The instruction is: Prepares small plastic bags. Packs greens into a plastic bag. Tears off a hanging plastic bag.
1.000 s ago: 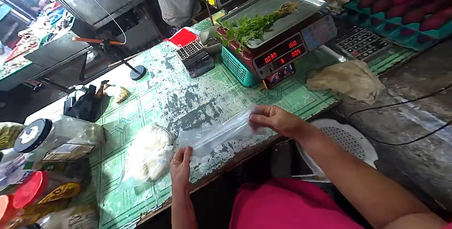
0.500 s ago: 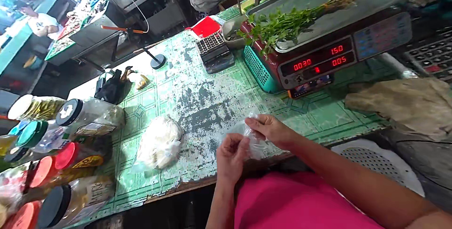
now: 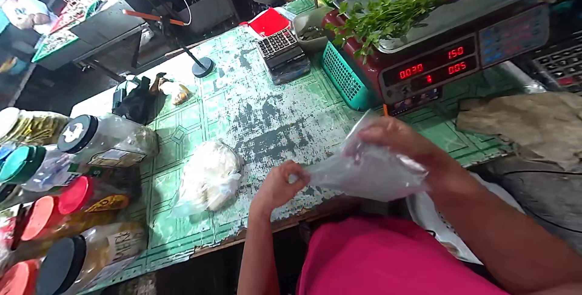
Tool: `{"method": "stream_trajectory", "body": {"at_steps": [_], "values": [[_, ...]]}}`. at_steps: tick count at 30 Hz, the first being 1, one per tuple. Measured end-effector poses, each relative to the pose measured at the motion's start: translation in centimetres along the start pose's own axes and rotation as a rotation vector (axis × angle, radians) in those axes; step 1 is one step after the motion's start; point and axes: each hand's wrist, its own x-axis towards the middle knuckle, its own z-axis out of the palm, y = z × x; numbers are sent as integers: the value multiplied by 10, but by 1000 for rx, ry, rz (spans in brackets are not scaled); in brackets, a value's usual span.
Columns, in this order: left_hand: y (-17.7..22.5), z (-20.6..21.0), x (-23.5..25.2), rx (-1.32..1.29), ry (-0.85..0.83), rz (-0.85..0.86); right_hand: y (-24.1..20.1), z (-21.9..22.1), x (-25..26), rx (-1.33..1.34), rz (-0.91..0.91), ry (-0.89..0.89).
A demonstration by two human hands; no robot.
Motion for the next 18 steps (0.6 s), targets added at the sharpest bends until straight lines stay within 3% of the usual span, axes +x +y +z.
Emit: {"method": "stream_trajectory", "body": {"at_steps": [3,5,7,9,11,13,15,18], "values": [[-32,0,-26,-470,135,-75,-5,-5,-1,82,61,247],[-37,10,-38,-907,270,-82,2,-2,5,111,110,374],[-40,18,-44,-1148,334,-58,20,-2,17,113,141,461],[-44,23,-47,-1160,405,-123,42,-11,30,-72,178,503],[-41,28,-45,-1028,549,-292,53,-16,39,-557,228,488],[-39,32,-39,-899,718,-420,53,-5,41,-960,108,452],[-36,37,-34,-858,820,-433,49,28,34,-966,10,346],[-17,45,-31,-1001,775,-281,73,80,21,-617,135,13]]}}
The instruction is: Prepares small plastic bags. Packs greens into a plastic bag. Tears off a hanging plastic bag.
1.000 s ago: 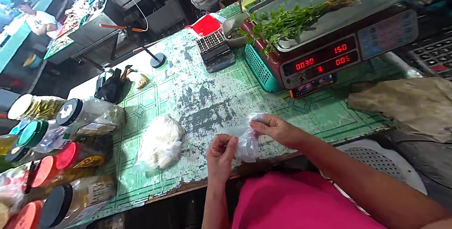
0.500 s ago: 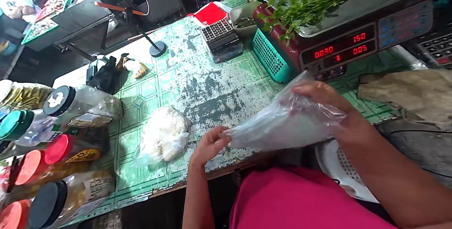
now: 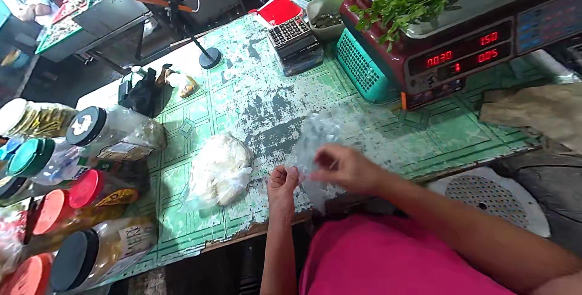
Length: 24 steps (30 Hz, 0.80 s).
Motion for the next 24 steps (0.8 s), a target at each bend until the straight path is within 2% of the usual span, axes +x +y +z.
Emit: {"method": "stream_trajectory", "body": {"at_steps": [2,4,8,10,13,14,17,19,20,22,24], "values": [[4,12,-6,-95,-47,12,7,20,1,179,28,-94],[9,17,-8,-130,-18,18,13,23,3,304,-10,-90],[21,21,-7,-84,25,-22,14,7,2,335,-3,-30],[21,21,-9,-52,-94,-35,18,-2,5,327,-56,-13],[20,13,-7,-26,-400,-80,19,-14,14,246,-164,-153],[20,13,-6,-1,-425,-62,18,-16,15,203,-166,-186],[26,8,0,105,-257,44,13,-25,16,51,-130,-168],[30,5,2,104,-70,36,12,-29,12,-1,-123,-88],[33,4,1,125,-31,13,11,-29,10,-32,-137,-54],[39,8,-7,286,-107,-35,9,-28,8,-116,-183,-4],[38,13,-17,403,-255,8,6,-28,6,-179,-220,34]]}}
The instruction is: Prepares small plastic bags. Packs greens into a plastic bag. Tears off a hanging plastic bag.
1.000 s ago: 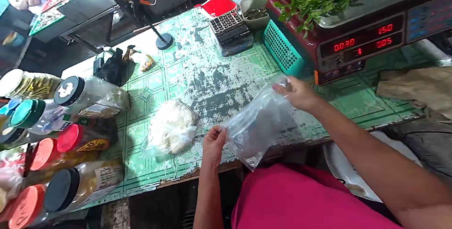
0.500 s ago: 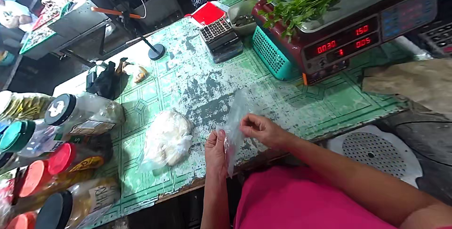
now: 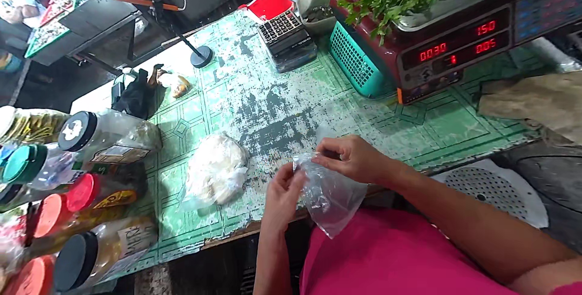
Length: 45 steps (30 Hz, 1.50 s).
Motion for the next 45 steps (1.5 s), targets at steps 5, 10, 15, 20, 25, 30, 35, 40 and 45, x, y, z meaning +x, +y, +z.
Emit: {"method": "stream_trajectory", "body": {"at_steps": [5,10,15,20,25,30,35,40,45], "values": [[-14,10,2,-97,57,111,1,-7,8,142,44,5],[-20,-8,1,-178,140,168,15,-29,9,104,197,-384],[-16,-58,-11,-29,294,193,51,-76,-11,65,264,-437],[-29,-59,-7,53,353,87,53,-62,-30,650,353,-65],[-39,-44,1,666,491,230,39,-46,-25,452,402,94],[-3,38,-5,622,180,629,22,-30,-16,356,331,167],[5,72,20,443,-146,296,3,-18,-17,566,286,135],[-5,45,32,-346,-136,157,27,-62,-35,682,257,-82],[-8,49,30,-901,-376,87,59,-86,-40,492,343,-85]]}}
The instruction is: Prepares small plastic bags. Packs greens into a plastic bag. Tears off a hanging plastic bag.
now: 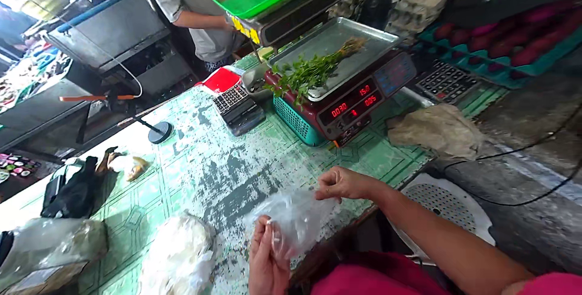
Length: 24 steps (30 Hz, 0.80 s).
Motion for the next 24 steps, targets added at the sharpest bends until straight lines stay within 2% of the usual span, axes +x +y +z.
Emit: {"method": "stream_trajectory", "body": {"at_steps": [2,4,7,9,11,14,18,22,24], "values": [[-5,0,-2,14,-21,-20,-6,-13,2,-60,-31,45],[-1,-8,-6,199,-16,-3,-31,-29,-1,-199,-89,108],[7,-13,-9,578,99,-11,-98,-77,-2,-534,-279,340],[9,-9,-9,787,144,-103,-130,-123,18,-859,-375,500],[5,1,-4,965,159,-188,-153,-163,48,-1161,-257,491],[0,7,4,1201,144,-242,-164,-188,84,-1414,22,341],[3,8,10,1334,148,-188,-156,-210,108,-1460,95,275],[15,10,17,1524,206,-106,-146,-228,112,-1387,-24,315],[25,14,22,1617,250,-45,-161,-224,101,-1315,-130,373]]}}
